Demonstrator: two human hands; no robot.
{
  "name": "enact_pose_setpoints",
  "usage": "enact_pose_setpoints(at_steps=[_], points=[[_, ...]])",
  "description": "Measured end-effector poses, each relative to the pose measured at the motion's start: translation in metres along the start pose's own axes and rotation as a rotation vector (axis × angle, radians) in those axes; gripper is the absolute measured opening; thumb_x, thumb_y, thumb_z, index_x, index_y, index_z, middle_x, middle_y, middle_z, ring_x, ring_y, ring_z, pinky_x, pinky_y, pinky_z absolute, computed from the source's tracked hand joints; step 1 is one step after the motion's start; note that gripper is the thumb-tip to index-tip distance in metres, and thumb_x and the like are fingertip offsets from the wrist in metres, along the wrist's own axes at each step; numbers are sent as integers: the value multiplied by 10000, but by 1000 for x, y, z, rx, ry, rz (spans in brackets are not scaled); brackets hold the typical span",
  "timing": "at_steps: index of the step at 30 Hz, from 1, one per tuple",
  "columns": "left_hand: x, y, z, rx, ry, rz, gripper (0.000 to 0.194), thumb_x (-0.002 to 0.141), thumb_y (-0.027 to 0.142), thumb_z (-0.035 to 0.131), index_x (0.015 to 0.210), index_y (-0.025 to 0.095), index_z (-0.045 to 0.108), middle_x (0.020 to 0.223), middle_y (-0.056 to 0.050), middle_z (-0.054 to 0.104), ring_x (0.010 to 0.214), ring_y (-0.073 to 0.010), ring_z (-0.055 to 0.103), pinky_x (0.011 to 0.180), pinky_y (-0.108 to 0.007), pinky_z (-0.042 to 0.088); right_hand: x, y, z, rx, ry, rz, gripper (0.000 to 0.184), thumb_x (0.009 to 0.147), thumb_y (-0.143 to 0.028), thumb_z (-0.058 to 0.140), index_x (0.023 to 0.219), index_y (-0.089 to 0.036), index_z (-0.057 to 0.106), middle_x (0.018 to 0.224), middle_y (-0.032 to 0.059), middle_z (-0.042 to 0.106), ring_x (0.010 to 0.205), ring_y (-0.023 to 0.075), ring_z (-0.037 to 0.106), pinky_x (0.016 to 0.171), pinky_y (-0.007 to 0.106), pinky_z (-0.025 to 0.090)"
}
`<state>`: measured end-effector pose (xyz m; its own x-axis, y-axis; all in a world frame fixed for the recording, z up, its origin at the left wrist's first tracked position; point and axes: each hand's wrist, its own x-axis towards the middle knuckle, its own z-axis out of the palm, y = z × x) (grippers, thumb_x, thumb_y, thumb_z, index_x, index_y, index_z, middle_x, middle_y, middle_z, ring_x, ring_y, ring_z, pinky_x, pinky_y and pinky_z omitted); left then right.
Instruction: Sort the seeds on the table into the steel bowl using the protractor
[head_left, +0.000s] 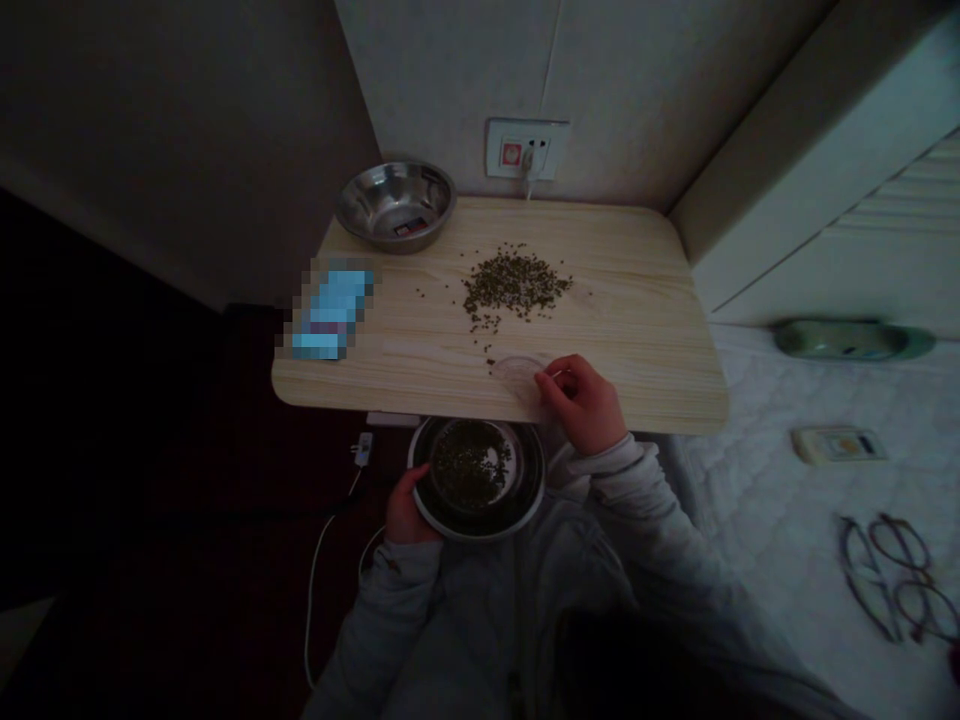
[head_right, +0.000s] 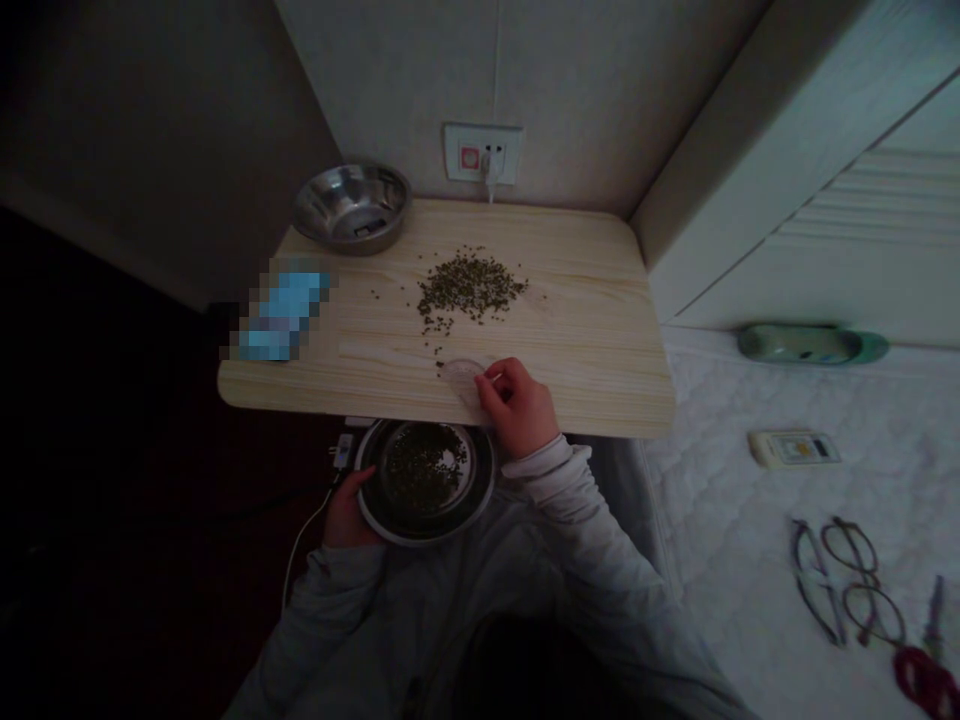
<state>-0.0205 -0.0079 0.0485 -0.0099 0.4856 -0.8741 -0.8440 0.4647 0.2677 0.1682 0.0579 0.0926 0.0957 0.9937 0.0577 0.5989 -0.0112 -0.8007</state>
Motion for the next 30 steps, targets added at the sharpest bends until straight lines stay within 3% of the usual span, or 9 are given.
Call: enact_pose_setpoints(at_steps=[13, 30], points=[[0, 0, -2, -27, -34, -52, 201, 651, 122, 452, 581, 110, 641, 613, -91, 671, 788, -250, 595, 720, -368, 459, 15, 2, 4, -70, -16, -98, 195, 719, -356, 447, 745, -177, 519, 476, -40, 478, 434, 70, 424, 452, 178, 321], [2, -1, -4, -30, -28, -51, 197, 651, 116, 459, 585, 91, 642, 587, -100, 665, 803, -252, 590, 730, -364, 455, 14, 2, 6, -53, -41, -112, 224, 719, -368, 448, 766, -174, 549, 482, -41, 459, 438, 67, 402, 454, 182, 313]])
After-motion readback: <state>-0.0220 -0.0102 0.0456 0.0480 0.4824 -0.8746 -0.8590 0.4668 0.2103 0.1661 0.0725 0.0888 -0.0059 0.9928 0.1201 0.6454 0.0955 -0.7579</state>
